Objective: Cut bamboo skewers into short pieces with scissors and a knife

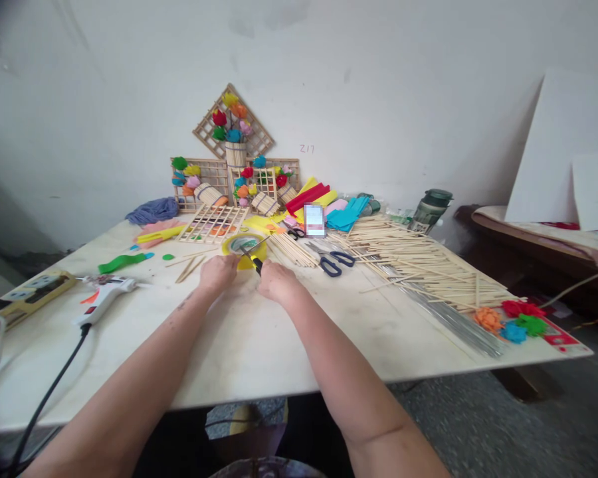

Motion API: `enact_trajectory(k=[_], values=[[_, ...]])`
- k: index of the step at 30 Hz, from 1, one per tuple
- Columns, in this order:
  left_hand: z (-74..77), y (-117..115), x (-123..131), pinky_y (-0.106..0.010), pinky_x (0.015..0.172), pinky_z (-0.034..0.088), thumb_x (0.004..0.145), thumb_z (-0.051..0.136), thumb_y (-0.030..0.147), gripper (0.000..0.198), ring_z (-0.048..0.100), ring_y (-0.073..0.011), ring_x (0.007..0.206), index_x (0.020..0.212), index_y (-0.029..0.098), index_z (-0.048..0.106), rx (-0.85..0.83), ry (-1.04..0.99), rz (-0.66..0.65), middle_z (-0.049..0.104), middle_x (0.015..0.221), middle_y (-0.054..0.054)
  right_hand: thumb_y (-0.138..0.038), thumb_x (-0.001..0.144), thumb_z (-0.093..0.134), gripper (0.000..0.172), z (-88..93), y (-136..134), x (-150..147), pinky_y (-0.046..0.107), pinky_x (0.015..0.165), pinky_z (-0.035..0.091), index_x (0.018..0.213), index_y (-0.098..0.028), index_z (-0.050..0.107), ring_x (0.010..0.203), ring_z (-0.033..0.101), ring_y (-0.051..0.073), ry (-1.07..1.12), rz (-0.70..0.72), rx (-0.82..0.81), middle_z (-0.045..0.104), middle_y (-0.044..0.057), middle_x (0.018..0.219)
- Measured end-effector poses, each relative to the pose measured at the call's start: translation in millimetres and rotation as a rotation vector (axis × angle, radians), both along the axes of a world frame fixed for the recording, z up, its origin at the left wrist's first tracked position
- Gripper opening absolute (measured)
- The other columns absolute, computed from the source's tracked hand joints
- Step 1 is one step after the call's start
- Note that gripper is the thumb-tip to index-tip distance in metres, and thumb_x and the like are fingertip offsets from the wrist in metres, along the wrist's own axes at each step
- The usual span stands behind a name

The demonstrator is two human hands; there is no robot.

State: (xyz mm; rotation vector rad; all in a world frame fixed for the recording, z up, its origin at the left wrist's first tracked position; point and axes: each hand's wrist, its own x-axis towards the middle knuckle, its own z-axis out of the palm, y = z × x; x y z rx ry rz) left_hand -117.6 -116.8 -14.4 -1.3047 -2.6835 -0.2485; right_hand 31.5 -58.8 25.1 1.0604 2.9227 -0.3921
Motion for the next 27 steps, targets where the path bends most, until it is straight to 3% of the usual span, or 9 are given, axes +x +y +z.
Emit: enact_trajectory(k=[7,12,17,21,27], values=[[0.9,-1.0,1.3,-0.033,0.069,0.043,0.085,0.023,0.036,0.042,0.06,-0.0241,0.085,0.097,0.019,0.059,-0.029,0.007,-0.001,0.064,0.087,-0.012,-0.022,0.072,0.052,0.041,-8.6,4.9,-24.8,0.03,0.071,0.043,0.111,-0.014,0.045,0.095,0.057,0.025,0.03,-0.022,-0.012,0.06,0.016,0.103],[-3.5,0.5,3.3,-0.031,0.071,0.043,0.085,0.024,0.039,0.042,0.059,-0.0218,0.086,0.097,0.019,0.059,0.029,-0.023,0.047,0.064,0.09,-0.012,-0.022,0.071,0.052,0.04,-8.1,1.7,-6.7,0.03,0.068,0.044,0.109,-0.013,0.046,0.089,0.059,0.025,0.044,0.002,0.009,0.062,0.015,0.096],[-5.6,-5.0,-6.9,-0.03,0.068,0.042,0.085,0.024,0.039,0.043,0.059,-0.0222,0.085,0.096,0.018,0.06,0.098,-0.077,0.112,0.065,0.089,-0.012,-0.024,0.077,0.046,0.033,-3.7,9.8,10.5,0.025,0.057,0.043,0.108,-0.016,0.048,0.064,0.061,0.018,0.072,0.043,-0.114,0.065,0.007,0.08],[-2.1,-16.2,-21.9,-0.03,0.063,0.041,0.085,0.022,0.038,0.045,0.059,-0.0231,0.082,0.094,0.018,0.061,0.226,-0.137,0.245,0.065,0.088,-0.012,-0.029,0.08,0.041,0.033,-4.0,21.1,8.6,0.028,0.066,0.042,0.11,-0.016,0.048,0.083,0.06,0.022,0.192,-0.058,0.069,0.063,0.011,0.092],[6.9,-22.3,-19.6,-0.029,0.06,0.036,0.085,0.021,0.043,0.048,0.059,-0.0232,0.079,0.093,0.021,0.063,0.316,-0.142,0.221,0.066,0.084,-0.01,-0.026,0.086,0.029,0.035,-22.4,32.3,0.4,0.035,0.072,0.039,0.114,-0.011,0.044,0.091,0.056,0.026,0.097,-0.233,0.208,0.06,0.017,0.098]])
